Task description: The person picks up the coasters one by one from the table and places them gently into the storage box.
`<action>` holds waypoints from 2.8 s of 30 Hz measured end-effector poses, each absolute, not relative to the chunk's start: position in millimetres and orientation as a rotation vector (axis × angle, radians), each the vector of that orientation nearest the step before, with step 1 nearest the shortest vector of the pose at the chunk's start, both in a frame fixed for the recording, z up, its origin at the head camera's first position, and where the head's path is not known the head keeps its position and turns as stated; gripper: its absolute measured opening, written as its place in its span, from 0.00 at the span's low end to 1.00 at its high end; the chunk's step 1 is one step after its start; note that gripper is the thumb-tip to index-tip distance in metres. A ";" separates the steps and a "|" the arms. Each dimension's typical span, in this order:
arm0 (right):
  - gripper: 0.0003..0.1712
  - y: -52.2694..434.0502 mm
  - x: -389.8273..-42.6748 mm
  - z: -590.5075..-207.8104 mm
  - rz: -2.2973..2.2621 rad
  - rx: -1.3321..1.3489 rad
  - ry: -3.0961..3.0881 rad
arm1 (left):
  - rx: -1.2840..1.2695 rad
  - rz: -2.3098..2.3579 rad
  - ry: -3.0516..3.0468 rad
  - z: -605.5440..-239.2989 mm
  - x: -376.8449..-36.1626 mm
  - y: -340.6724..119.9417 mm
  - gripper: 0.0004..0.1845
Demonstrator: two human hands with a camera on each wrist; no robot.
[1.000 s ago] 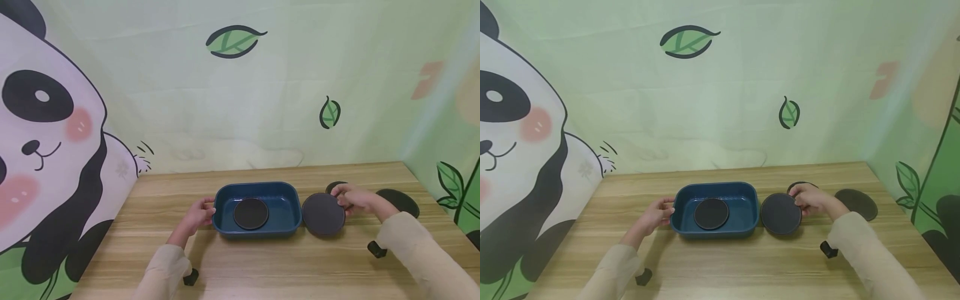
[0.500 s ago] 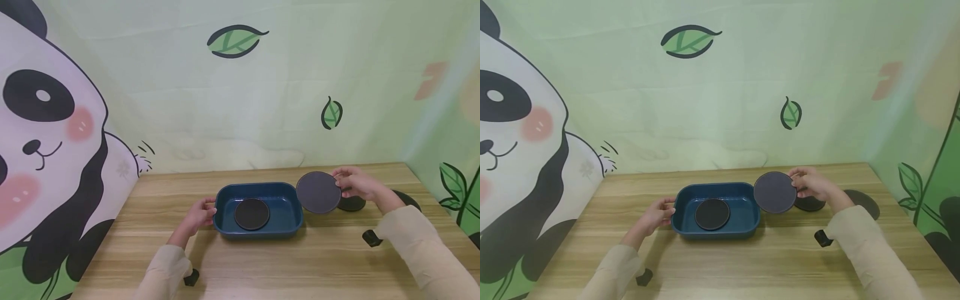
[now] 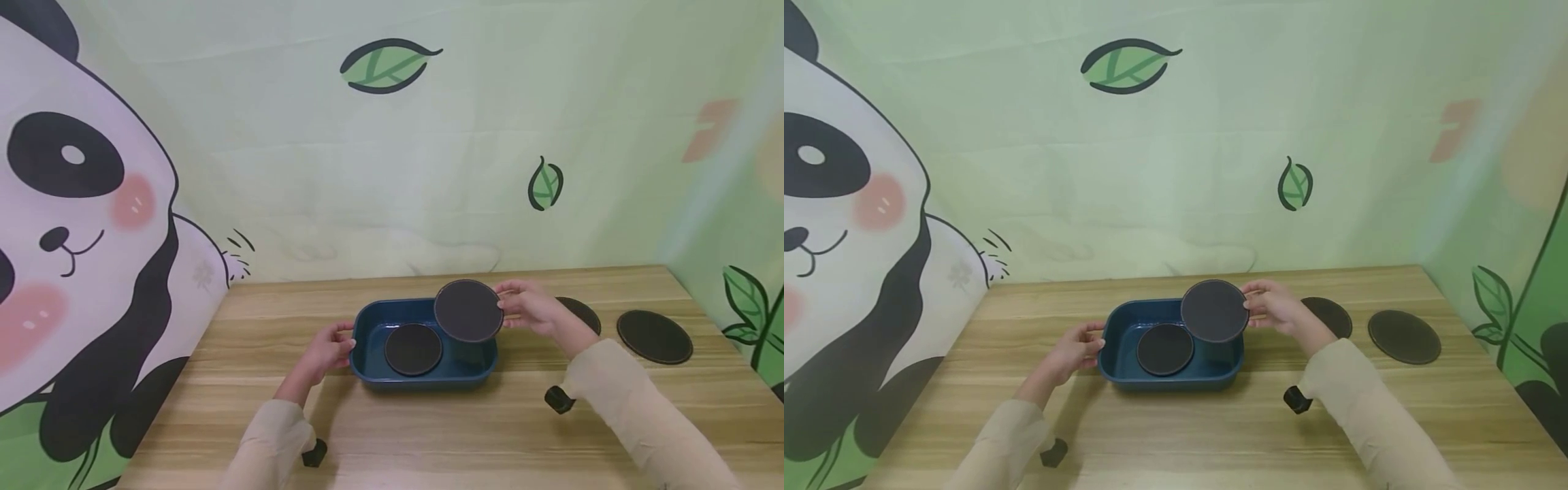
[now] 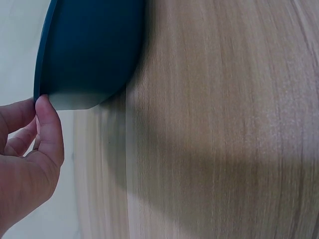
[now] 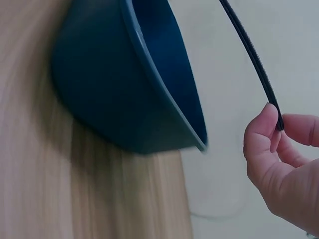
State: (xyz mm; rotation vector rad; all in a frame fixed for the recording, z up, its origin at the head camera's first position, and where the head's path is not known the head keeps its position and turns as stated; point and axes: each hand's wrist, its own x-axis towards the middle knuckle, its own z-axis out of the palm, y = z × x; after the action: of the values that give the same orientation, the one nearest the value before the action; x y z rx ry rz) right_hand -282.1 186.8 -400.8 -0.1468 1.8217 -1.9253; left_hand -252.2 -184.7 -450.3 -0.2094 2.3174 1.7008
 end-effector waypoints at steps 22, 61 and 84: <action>0.12 101.4 -283.4 -443.1 -1.960 0.145 1.770 | -0.205 1.731 2.292 -449.5 -251.2 -185.3 0.20; 0.17 64.2 -287.4 -467.0 -1.692 0.404 2.143 | -0.200 1.755 2.276 -449.9 -249.5 -185.6 0.19; 0.20 91.7 -286.9 -430.5 -1.720 0.010 2.170 | -0.189 1.760 2.269 -451.5 -250.6 -185.5 0.19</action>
State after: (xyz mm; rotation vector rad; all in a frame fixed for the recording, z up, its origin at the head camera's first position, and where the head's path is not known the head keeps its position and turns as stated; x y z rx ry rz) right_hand -286.9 91.7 -430.5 0.0099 2.1705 -1.7198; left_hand -250.6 -185.5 -451.5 -0.1892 2.2694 1.7600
